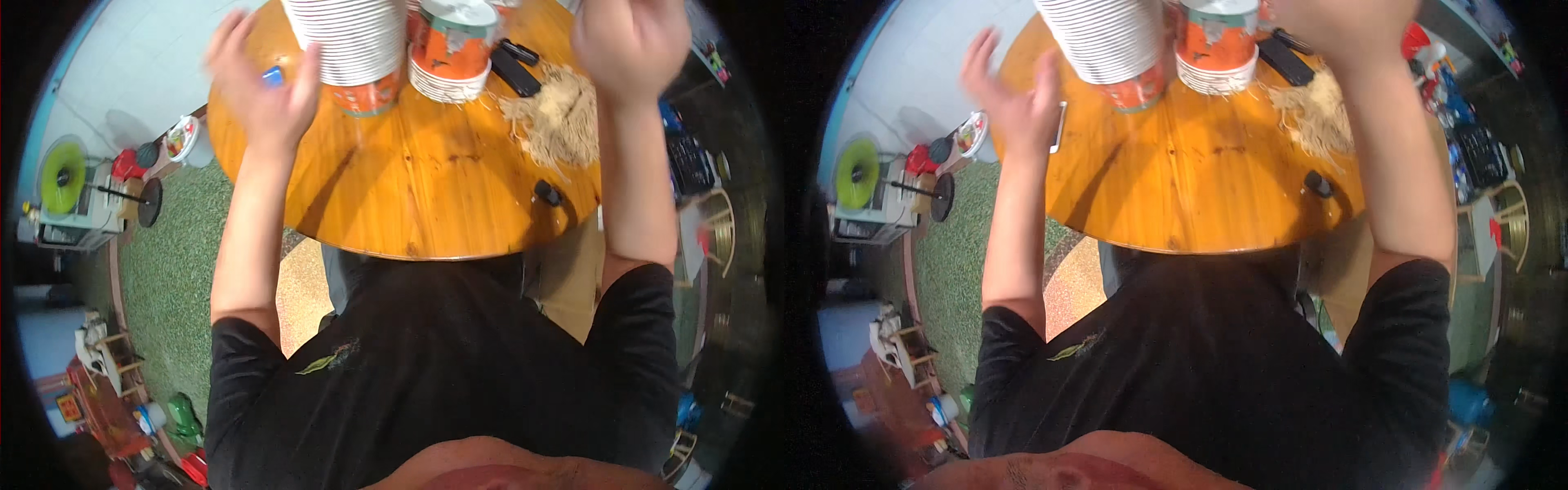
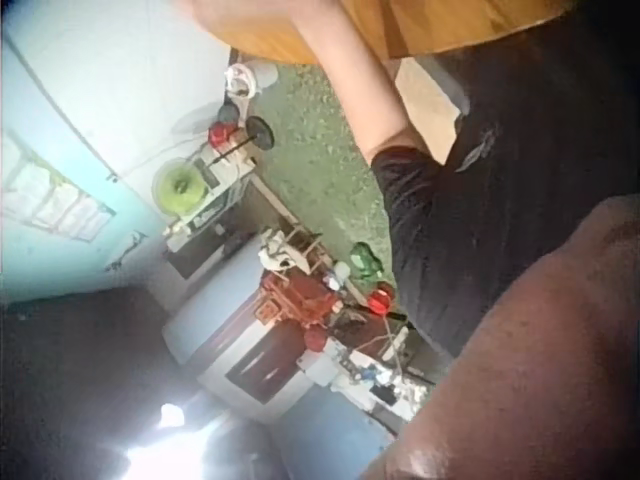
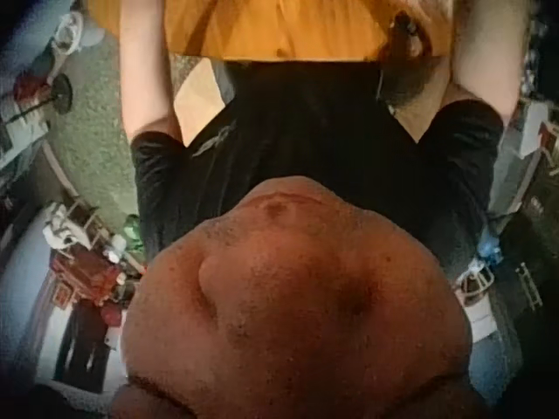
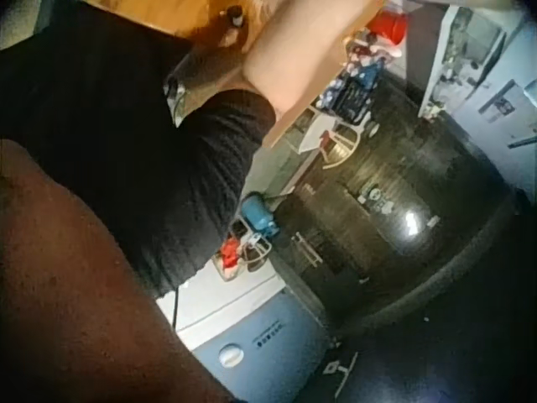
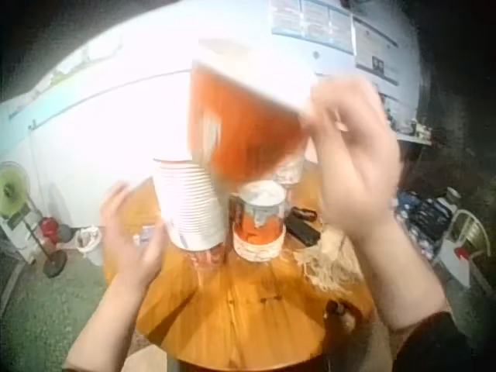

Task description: Attaching rubber bands to the rims or lids of paper cups as part of a packaging process.

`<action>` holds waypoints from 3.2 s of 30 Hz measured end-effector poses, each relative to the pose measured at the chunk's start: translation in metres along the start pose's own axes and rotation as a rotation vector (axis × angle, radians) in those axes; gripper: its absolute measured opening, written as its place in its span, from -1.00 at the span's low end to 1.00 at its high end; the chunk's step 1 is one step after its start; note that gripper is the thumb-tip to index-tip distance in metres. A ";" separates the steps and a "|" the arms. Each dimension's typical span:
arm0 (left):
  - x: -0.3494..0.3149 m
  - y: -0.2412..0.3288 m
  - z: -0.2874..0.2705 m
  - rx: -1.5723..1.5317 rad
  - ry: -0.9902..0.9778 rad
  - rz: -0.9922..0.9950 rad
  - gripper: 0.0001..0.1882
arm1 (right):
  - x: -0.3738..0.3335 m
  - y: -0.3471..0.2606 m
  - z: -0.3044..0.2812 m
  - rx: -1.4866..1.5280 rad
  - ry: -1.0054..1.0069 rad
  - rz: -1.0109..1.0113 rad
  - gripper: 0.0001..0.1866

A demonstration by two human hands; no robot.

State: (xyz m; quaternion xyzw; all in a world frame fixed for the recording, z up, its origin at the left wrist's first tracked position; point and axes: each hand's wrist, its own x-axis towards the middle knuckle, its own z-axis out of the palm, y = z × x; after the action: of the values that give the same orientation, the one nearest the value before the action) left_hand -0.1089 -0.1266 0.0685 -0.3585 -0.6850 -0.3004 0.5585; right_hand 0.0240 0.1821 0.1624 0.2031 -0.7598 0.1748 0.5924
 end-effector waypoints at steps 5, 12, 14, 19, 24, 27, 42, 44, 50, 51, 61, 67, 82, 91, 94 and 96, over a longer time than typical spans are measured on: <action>-0.069 0.061 -0.042 -0.340 0.036 0.239 -0.34 | -0.129 -0.066 -0.029 0.175 -0.314 -0.037 -0.85; -0.092 0.124 -0.038 -0.496 -0.750 0.190 -0.71 | -0.212 -0.076 0.003 0.353 -0.408 0.173 -0.78; -0.101 0.124 -0.035 -0.407 -0.805 0.126 -0.71 | -0.216 -0.061 -0.005 0.265 -0.388 0.262 -0.69; -0.109 0.120 -0.037 -0.375 -0.780 0.064 -0.64 | -0.230 0.042 -0.036 -0.226 -0.601 0.548 -0.77; -0.105 0.125 -0.035 -0.366 -0.786 0.026 -0.61 | -0.238 0.096 -0.032 -0.221 -0.834 0.684 -0.74; -0.107 0.124 -0.033 -0.361 -0.783 0.037 -0.60 | -0.245 0.099 -0.009 -0.394 -1.106 0.662 -0.72; -0.095 0.141 -0.056 -0.412 -0.650 0.043 -0.64 | -0.286 0.077 -0.014 -0.448 -0.754 0.490 -0.87; -0.095 0.144 -0.052 -0.422 -0.649 0.045 -0.64 | -0.289 0.078 -0.013 -0.492 -0.759 0.490 -0.87; -0.083 0.151 -0.032 -0.342 -0.667 0.012 -0.63 | -0.275 0.067 -0.006 -0.510 -0.849 0.459 -0.91; -0.081 0.153 -0.031 -0.317 -0.711 -0.002 -0.58 | -0.271 0.060 -0.005 -0.547 -0.860 0.362 -0.91; -0.054 0.190 -0.003 -0.359 -0.775 -0.110 -0.47 | -0.220 -0.037 -0.038 0.169 -0.515 0.628 -0.86; -0.060 0.189 0.004 -0.548 -0.517 -0.053 -0.53 | -0.214 -0.079 -0.046 0.722 -0.375 1.007 -0.97; -0.071 0.189 0.000 -0.559 -0.707 -0.221 -0.87 | -0.205 -0.098 -0.040 0.676 -0.308 0.897 -0.83; -0.065 0.199 0.002 -0.493 -0.729 -0.236 -0.74 | -0.207 -0.085 -0.042 0.384 -0.261 0.604 -0.87; -0.061 0.191 0.022 -0.265 -0.627 -0.171 -0.59 | -0.219 -0.074 -0.036 0.350 -0.049 0.762 -0.97; -0.036 0.193 0.033 -0.136 -0.820 -0.213 -0.43 | -0.230 -0.068 -0.028 0.487 0.141 1.062 -0.94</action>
State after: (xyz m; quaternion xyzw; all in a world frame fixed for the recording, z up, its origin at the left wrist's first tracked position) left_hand 0.0370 0.0029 0.0290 -0.4118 -0.8621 -0.2335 0.1807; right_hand 0.1316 0.1614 -0.0526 -0.0871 -0.6542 0.6301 0.4091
